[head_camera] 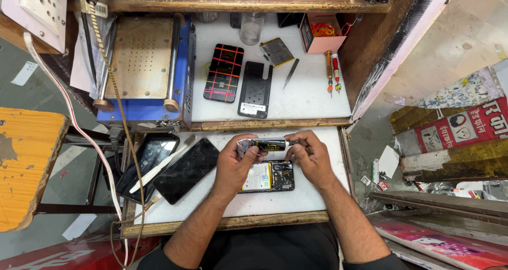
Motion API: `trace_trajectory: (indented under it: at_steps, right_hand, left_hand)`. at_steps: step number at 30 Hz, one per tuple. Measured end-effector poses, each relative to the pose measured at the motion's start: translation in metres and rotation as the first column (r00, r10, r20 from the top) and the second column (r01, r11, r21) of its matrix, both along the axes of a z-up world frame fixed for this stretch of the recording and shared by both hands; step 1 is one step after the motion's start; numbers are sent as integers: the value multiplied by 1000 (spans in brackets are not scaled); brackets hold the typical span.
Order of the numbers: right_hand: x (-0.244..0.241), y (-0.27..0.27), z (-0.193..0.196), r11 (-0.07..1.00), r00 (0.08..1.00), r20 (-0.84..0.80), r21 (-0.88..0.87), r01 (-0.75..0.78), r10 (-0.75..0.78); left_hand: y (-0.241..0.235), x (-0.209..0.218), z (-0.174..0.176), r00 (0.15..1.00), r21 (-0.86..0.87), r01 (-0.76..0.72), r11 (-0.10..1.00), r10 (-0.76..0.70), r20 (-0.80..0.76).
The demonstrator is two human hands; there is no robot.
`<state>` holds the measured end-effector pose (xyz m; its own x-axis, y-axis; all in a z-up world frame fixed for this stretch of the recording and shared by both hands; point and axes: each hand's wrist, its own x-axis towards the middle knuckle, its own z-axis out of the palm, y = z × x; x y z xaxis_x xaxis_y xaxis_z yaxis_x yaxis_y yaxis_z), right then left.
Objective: The person applies adhesive to the internal frame of a disassembled smartphone, then places the back cover onto the chassis and presses it into place. They secure the phone with a rubber band to allow the adhesive to set.
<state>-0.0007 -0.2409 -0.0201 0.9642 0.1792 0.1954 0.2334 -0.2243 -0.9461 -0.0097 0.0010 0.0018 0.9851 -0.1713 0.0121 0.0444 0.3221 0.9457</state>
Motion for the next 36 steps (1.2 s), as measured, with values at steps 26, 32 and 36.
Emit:
trace_trajectory:
  at_steps: [26,32,36]
  right_hand:
    - [-3,12,21,971,969,-213,173,163,-125]
    - [15,-6,15,777,909,-278,477,411,-311]
    - [18,-10,19,748,903,-316,514,420,-290]
  left_hand:
    - [3,-1,24,989,-130,-72,989,87,116]
    - [55,7,23,926,-891,315,327,-310,214]
    - [59,7,16,907,-870,378,316,-316,279]
